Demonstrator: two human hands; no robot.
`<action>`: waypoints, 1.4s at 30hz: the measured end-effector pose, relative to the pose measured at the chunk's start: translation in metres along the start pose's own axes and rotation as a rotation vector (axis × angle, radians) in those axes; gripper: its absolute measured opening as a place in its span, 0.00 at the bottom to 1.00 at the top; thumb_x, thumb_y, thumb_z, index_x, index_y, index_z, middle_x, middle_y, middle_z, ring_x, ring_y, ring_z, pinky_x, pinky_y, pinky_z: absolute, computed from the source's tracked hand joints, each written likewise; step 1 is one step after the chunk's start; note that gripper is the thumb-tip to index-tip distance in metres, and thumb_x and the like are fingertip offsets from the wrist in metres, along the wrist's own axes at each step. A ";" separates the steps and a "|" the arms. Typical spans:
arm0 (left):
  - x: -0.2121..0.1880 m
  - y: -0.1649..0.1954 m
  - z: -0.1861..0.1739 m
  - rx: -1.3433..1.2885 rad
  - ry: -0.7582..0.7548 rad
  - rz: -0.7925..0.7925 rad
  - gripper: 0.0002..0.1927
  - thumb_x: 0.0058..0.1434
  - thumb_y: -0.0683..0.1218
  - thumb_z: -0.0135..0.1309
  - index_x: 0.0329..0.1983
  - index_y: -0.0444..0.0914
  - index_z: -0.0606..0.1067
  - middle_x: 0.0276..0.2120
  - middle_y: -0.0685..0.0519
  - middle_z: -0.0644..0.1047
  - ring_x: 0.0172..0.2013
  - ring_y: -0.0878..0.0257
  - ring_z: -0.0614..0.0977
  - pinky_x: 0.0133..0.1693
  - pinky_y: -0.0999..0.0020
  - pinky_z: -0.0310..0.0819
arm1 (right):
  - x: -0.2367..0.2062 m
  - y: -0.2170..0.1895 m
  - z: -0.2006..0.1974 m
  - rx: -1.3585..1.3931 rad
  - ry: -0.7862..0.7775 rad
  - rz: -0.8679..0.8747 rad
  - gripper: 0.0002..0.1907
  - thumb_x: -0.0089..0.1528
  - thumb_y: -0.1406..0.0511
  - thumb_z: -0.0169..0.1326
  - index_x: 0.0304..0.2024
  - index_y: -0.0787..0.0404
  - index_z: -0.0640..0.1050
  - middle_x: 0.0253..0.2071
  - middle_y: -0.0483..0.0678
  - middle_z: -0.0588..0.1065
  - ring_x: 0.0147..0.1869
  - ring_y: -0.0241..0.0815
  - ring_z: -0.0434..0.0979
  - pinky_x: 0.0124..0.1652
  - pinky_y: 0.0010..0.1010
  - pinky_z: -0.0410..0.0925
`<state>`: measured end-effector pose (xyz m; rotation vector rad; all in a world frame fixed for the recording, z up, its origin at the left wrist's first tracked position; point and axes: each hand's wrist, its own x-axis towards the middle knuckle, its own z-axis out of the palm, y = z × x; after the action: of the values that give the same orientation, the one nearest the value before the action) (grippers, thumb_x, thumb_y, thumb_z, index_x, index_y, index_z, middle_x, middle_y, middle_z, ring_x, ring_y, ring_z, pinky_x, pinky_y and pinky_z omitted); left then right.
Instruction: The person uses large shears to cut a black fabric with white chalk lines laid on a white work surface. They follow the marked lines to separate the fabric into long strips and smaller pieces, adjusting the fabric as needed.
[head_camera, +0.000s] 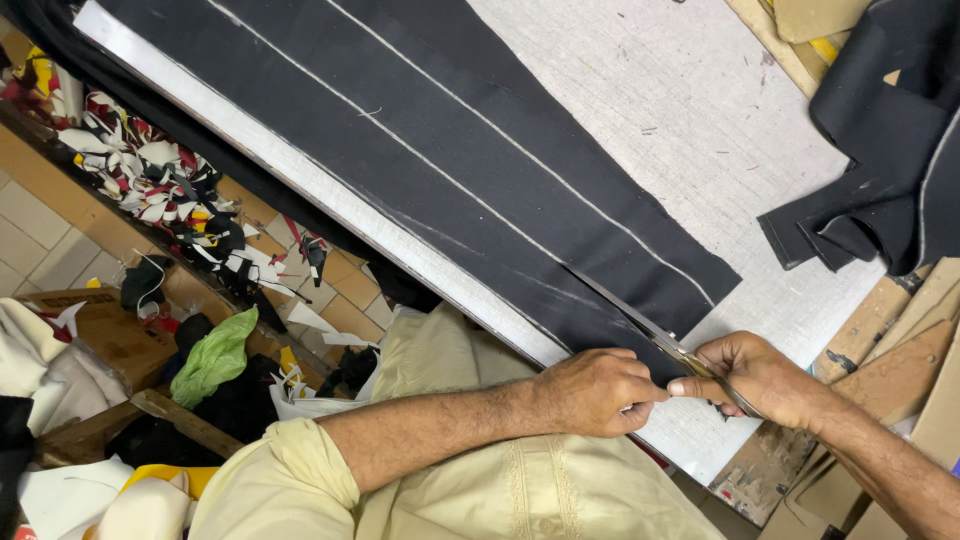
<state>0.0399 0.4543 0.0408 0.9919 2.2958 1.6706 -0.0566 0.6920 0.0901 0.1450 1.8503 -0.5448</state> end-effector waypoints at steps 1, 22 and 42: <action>-0.001 -0.002 -0.001 -0.039 0.000 -0.022 0.12 0.64 0.43 0.57 0.48 0.35 0.81 0.31 0.50 0.79 0.38 0.58 0.81 0.48 0.62 0.79 | 0.000 -0.001 0.000 -0.007 0.005 0.000 0.23 0.53 0.55 0.71 0.22 0.69 0.80 0.12 0.45 0.65 0.16 0.38 0.62 0.19 0.33 0.58; -0.008 -0.036 -0.005 -0.325 -0.167 -0.141 0.14 0.63 0.45 0.58 0.51 0.40 0.81 0.36 0.53 0.83 0.37 0.66 0.86 0.45 0.71 0.84 | 0.025 -0.073 0.004 -0.074 0.004 -0.112 0.21 0.52 0.51 0.69 0.18 0.58 0.78 0.12 0.42 0.66 0.16 0.34 0.62 0.21 0.30 0.56; -0.001 -0.052 -0.016 -0.360 -0.260 -0.136 0.16 0.61 0.44 0.59 0.52 0.35 0.79 0.33 0.52 0.84 0.36 0.65 0.86 0.44 0.70 0.83 | 0.044 -0.157 0.026 -0.043 0.045 -0.125 0.21 0.54 0.51 0.67 0.19 0.58 0.78 0.13 0.41 0.63 0.18 0.34 0.61 0.22 0.29 0.58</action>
<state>0.0112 0.4316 0.0006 0.8896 1.7771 1.7019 -0.1059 0.5345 0.0888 0.0124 1.9221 -0.5916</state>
